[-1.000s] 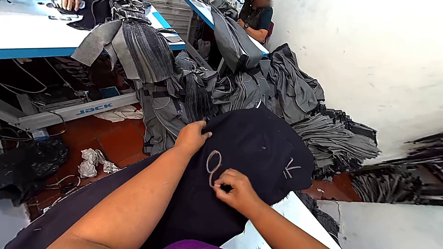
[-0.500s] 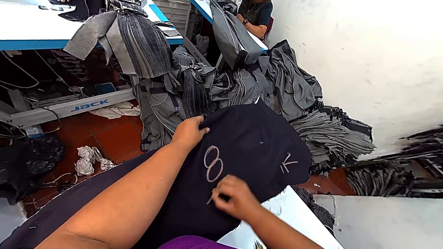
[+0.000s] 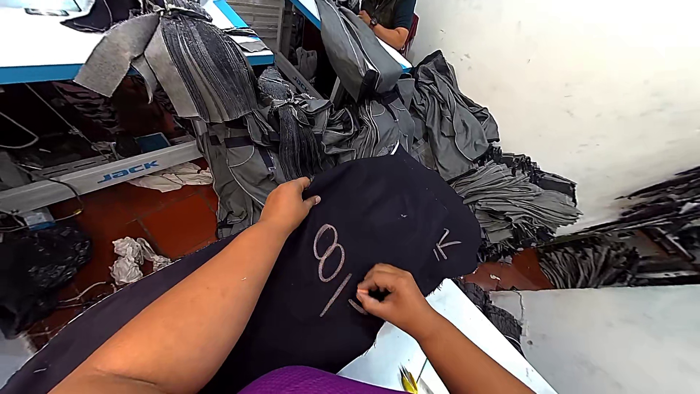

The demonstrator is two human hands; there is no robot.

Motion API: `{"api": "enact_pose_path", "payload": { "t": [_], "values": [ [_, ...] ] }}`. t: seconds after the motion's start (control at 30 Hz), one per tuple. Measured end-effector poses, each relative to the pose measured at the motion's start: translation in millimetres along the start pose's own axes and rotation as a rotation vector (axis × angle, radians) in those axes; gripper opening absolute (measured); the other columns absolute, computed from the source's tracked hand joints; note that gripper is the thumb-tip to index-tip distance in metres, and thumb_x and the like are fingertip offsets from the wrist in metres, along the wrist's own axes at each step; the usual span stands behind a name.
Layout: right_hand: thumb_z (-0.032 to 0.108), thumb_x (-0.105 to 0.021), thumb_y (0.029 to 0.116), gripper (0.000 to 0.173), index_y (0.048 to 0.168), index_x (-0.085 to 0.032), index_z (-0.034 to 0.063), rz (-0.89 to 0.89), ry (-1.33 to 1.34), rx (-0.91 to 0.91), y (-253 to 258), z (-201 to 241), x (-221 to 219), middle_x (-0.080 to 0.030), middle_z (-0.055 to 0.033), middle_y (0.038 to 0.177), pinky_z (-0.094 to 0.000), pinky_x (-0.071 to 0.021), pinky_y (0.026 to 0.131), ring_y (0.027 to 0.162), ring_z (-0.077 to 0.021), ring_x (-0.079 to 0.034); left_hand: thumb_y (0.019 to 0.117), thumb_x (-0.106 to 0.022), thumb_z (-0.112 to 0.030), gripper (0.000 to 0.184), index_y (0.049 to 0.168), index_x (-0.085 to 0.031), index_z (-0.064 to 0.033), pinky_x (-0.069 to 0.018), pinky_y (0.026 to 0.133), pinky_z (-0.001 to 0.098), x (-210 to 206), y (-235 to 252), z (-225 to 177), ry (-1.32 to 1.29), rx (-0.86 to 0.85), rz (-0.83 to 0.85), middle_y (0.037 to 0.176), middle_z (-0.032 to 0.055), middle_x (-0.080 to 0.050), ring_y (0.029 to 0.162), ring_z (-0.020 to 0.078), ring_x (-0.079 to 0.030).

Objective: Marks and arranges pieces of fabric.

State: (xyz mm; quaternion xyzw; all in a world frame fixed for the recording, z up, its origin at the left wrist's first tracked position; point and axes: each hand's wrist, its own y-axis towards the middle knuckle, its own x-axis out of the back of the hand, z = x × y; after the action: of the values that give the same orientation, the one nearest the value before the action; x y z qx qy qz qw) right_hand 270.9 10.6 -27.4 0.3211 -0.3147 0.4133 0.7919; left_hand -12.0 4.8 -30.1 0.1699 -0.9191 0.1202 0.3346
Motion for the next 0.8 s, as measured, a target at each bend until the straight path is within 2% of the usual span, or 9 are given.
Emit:
{"api": "enact_pose_path", "payload": {
  "t": [0.1,0.2,0.33,0.43,0.53,0.6,0.67,0.7,0.8],
  "values": [
    [0.009,-0.07,0.0791,0.007,0.076,-0.072,0.0043,0.028,-0.131,0.007,4,-4,2,-0.068,-0.0072,0.073,-0.0285,-0.0546,0.069,0.071,-0.0165,-0.066,0.1001,-0.069,-0.025,0.029,0.105,-0.066,0.0028,-0.0489,0.092,0.0636,0,0,0,0.005,-0.016,0.0,0.1,0.0246,-0.068,0.102,0.0425,-0.066],
    [0.008,-0.07,0.0789,0.007,0.077,-0.073,0.0014,0.146,-0.11,-0.065,3,-3,22,-0.067,-0.0095,0.073,-0.03,-0.0532,0.066,0.069,-0.0176,-0.064,0.0998,-0.069,-0.025,0.028,0.104,-0.066,0.0024,-0.0488,0.091,0.0636,0,1,0,0.004,-0.005,-0.002,0.099,0.0244,-0.068,0.101,0.0425,-0.067],
    [0.011,-0.07,0.0828,0.01,0.08,-0.076,0.0029,0.048,-0.139,-0.14,24,-9,14,-0.068,-0.0059,0.074,-0.0267,-0.0542,0.064,0.067,-0.0125,-0.064,0.0995,-0.07,-0.024,0.027,0.105,-0.066,0.0027,-0.0486,0.091,0.0638,-3,0,0,0.0,-0.018,-0.016,0.099,0.0248,-0.068,0.101,0.0427,-0.066],
    [0.007,-0.071,0.0801,0.008,0.078,-0.073,0.0003,0.207,-0.144,-0.103,5,-3,25,-0.067,-0.0118,0.074,-0.0381,-0.0563,0.069,0.072,-0.0236,-0.067,0.0988,-0.071,-0.025,0.028,0.103,-0.066,0.0017,-0.0491,0.089,0.0636,-2,3,0,0.002,-0.011,-0.018,0.097,0.0238,-0.068,0.099,0.0415,-0.067],
    [0.007,-0.072,0.0788,0.007,0.076,-0.072,0.0007,0.332,-0.115,-0.051,-3,0,40,-0.067,-0.012,0.073,-0.0376,-0.0551,0.069,0.071,-0.024,-0.067,0.099,-0.071,-0.025,0.027,0.104,-0.066,0.0011,-0.0489,0.09,0.0633,-2,4,0,0.0,0.006,-0.001,0.099,0.0235,-0.069,0.1,0.0413,-0.067],
    [0.007,-0.071,0.0818,0.008,0.08,-0.074,-0.0006,0.251,-0.105,-0.113,14,-3,40,-0.069,-0.0115,0.075,-0.0376,-0.0561,0.067,0.071,-0.0214,-0.067,0.0989,-0.071,-0.025,0.028,0.105,-0.066,0.0018,-0.0486,0.091,0.0639,-2,3,1,0.001,0.004,0.0,0.099,0.0244,-0.069,0.101,0.0423,-0.067],
    [0.008,-0.073,0.0813,0.006,0.08,-0.076,0.0018,0.141,-0.172,-0.145,29,-14,39,-0.069,-0.008,0.076,-0.0321,-0.0564,0.066,0.07,-0.0161,-0.066,0.0984,-0.071,-0.024,0.027,0.102,-0.065,0.002,-0.0489,0.088,0.0645,-3,3,1,0.001,-0.009,-0.02,0.096,0.0243,-0.068,0.097,0.0426,-0.066],
    [0.007,-0.073,0.0805,0.006,0.08,-0.075,0.0017,0.152,-0.195,-0.153,30,-19,41,-0.069,-0.0085,0.076,-0.0326,-0.0561,0.067,0.071,-0.0169,-0.066,0.0981,-0.072,-0.025,0.027,0.1,-0.065,0.0013,-0.0493,0.086,0.0641,-3,3,2,0.002,-0.011,-0.03,0.093,0.0234,-0.068,0.095,0.042,-0.066],
    [0.008,-0.071,0.0827,0.011,0.084,-0.075,-0.0021,0.369,-0.171,-0.21,13,-13,57,-0.068,-0.0146,0.079,-0.0384,-0.0543,0.07,0.074,-0.0242,-0.065,0.098,-0.072,-0.025,0.027,0.1,-0.065,0.0005,-0.0492,0.086,0.064,-2,4,2,0.003,-0.001,-0.019,0.093,0.0227,-0.068,0.095,0.0414,-0.067]
  ]
}}
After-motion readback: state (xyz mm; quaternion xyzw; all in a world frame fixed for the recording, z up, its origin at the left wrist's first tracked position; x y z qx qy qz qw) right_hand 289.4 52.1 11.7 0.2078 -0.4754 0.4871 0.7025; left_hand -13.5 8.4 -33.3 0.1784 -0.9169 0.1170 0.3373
